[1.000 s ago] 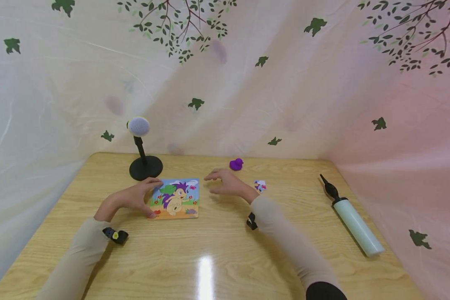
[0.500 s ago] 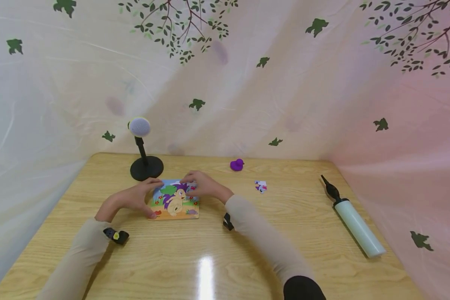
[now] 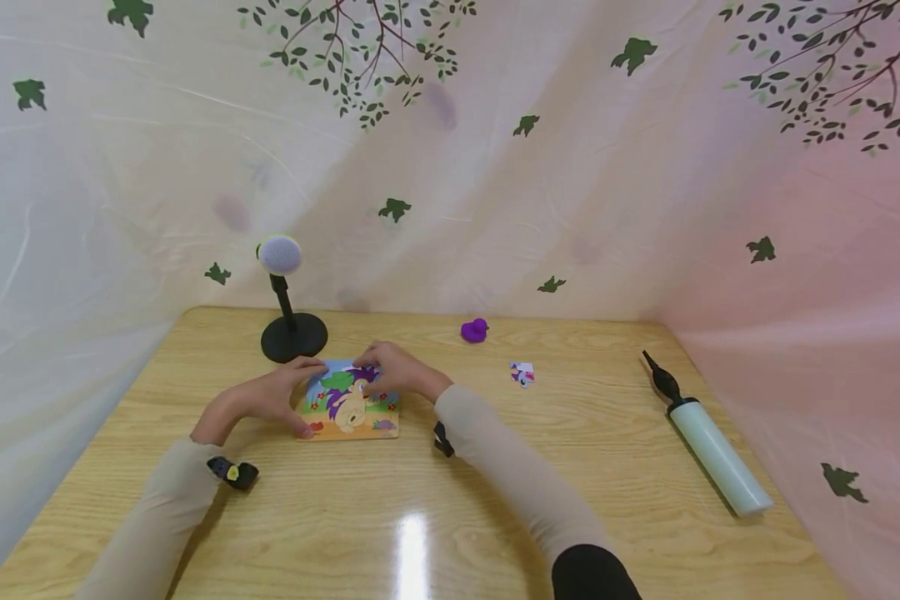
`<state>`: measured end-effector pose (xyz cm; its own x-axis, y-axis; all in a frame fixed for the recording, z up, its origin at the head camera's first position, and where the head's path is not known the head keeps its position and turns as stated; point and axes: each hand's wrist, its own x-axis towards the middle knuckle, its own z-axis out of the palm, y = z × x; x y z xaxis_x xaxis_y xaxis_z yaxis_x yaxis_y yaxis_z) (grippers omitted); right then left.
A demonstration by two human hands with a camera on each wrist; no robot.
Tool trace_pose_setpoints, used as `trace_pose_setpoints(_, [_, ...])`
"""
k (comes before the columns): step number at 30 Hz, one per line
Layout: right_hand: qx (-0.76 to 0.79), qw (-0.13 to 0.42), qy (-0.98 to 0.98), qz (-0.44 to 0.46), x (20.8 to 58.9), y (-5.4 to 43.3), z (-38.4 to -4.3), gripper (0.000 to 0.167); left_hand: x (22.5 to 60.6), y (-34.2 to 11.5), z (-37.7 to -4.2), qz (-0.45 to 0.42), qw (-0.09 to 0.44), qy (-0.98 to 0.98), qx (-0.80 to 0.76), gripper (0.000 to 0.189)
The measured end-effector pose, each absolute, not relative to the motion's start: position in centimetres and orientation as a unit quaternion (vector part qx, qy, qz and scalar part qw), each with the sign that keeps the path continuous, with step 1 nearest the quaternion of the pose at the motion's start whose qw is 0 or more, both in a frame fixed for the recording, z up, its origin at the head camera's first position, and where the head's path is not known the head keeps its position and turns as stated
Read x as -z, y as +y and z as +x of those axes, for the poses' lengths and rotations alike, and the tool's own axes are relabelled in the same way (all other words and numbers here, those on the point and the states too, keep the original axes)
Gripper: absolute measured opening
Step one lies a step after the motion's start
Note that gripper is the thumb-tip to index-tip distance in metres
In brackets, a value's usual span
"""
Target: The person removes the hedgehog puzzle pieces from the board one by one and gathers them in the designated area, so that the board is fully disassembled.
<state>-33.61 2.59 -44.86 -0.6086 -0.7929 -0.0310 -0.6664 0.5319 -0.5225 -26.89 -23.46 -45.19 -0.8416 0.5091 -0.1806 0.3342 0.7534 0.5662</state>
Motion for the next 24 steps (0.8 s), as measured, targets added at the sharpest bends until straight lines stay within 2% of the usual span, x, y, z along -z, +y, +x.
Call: trace_pose_setpoints(24, [0.252,0.172,0.875,-0.376,44.58,1.79,-33.99,0.048,45.21,-23.37,-26.8,0.225,0.17,0.919,-0.274,0.106])
